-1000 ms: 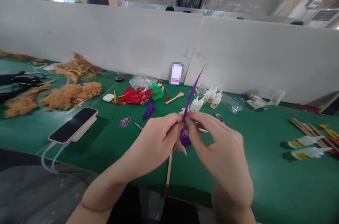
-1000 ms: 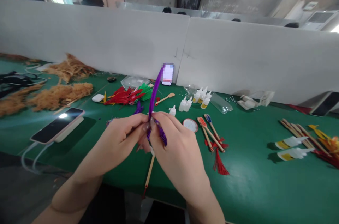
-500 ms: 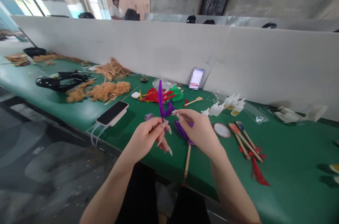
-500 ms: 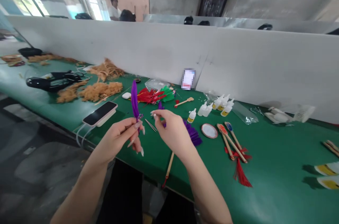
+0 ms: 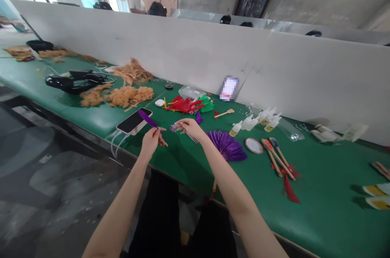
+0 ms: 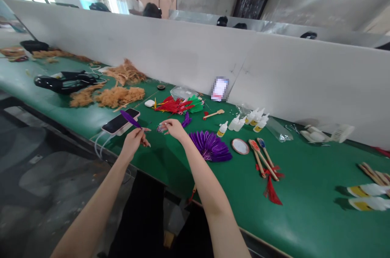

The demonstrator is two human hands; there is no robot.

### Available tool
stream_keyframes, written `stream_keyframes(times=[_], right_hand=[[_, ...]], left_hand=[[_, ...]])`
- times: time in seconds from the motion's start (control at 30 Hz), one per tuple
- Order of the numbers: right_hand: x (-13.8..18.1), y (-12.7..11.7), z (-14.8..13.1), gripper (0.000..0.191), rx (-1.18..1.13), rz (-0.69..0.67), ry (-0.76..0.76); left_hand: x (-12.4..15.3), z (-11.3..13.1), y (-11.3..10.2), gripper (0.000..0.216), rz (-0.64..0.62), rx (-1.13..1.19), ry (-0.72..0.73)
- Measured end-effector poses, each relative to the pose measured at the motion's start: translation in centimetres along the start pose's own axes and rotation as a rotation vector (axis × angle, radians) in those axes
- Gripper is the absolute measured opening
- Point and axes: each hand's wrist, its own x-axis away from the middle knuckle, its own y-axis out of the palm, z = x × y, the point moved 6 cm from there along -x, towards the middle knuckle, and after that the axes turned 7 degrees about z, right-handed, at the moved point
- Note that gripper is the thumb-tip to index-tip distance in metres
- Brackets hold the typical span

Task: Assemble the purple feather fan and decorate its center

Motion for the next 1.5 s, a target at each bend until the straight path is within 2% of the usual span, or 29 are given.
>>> stream_keyframes(times=[0.1,0.2,0.37,0.77,0.87,1.2,1.5], right_hand=[[-0.5,0.5,0.4,0.028,-0.011,-0.024,0.005],[-0.9,0.9,0.8,0.027,-0.019,-0.024,-0.002],[-1.4,1.5,1.4,0.016,-0.032,0.009,-0.023],[-1.9,1.7,1.1,0.034,0.008,-0.005,-0.125],[-2.1,1.7,1.2,0.037,0.063,-0.009,-0.164],[-1.7,1.3,0.0,0.026,0.432,0.028,-0.354],[-1.6,2.0,-0.2,0.040,0.656,-0.024,-0.420]], left_hand=[[-0.8,-1.8,-0.2,0.021,0.078,-0.032,0.036],[-0.8,-2.5,-0.1,0.023,0.084,-0.054,0.062],[-0.7,-2.7,-0.2,0.024,0.077,-0.071,0.086],[-0.5,-2.6,-0.1,0.024,0.053,-0.081,0.098],[-0.5,-2.7,-0.1,0.025,0.052,-0.076,0.096],[-0.2,-2.3,0.0,0.023,0.051,-0.070,0.092],[-0.5,-2.8,0.1,0.023,0.044,-0.075,0.097]])
